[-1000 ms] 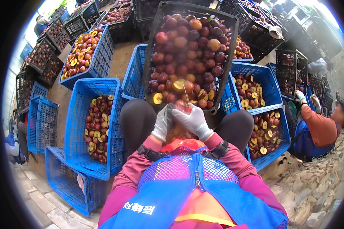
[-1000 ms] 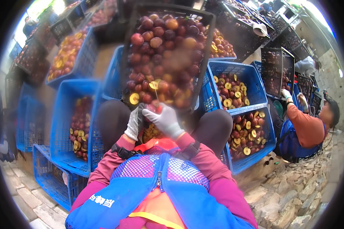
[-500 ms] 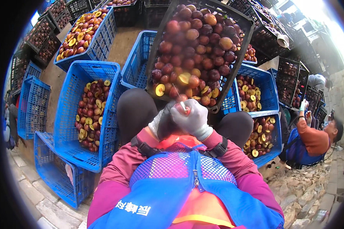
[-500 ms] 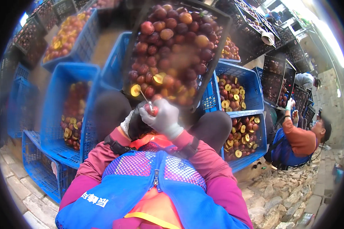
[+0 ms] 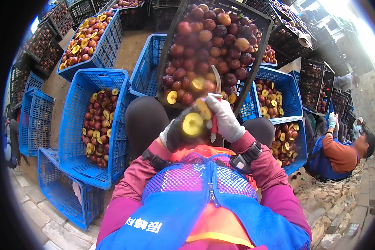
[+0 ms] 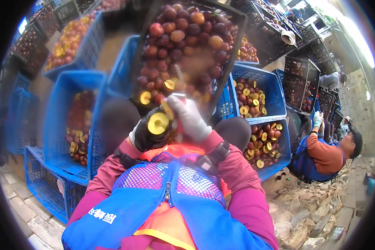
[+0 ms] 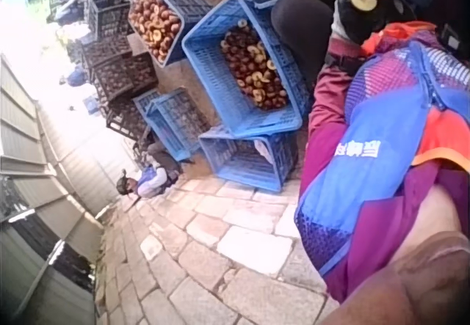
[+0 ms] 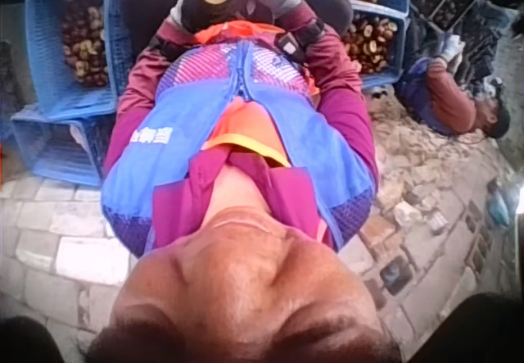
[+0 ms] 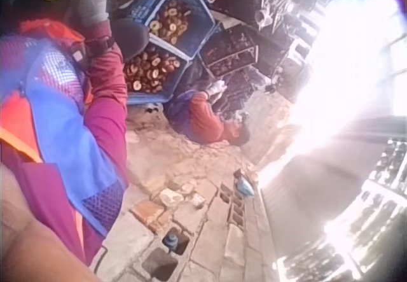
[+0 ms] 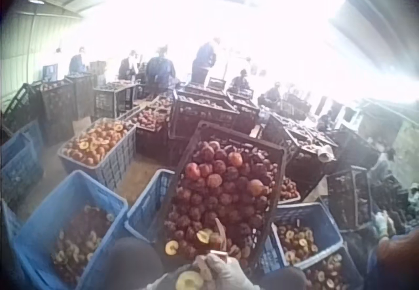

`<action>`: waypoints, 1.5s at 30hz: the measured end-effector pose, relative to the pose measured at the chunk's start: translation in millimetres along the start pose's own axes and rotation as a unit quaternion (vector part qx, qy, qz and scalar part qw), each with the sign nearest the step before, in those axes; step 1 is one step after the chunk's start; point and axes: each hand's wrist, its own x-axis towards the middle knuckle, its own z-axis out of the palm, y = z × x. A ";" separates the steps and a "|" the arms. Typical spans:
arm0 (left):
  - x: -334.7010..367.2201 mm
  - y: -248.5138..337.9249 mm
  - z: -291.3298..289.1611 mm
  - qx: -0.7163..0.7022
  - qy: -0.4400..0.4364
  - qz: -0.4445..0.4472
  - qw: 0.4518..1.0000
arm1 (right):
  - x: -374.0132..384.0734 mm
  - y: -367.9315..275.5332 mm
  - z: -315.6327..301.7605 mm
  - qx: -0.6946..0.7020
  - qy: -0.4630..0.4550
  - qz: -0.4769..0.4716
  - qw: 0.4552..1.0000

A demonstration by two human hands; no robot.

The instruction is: The person is using a knife to cut plums in half and remove the pits while working in a large processing area.

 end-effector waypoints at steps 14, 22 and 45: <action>-134.6 202.1 -84.0 0.588 0.497 0.183 0.611 | 12.2 -24.0 -114.2 -0.149 0.148 -0.039 0.977; 108.8 150.8 -2.9 0.856 0.195 -0.013 0.479 | -68.5 45.7 -82.9 -0.020 0.062 0.056 0.996; 120.1 78.3 36.5 0.101 0.113 0.029 0.988 | -92.0 25.8 -123.5 0.094 0.132 -0.119 0.979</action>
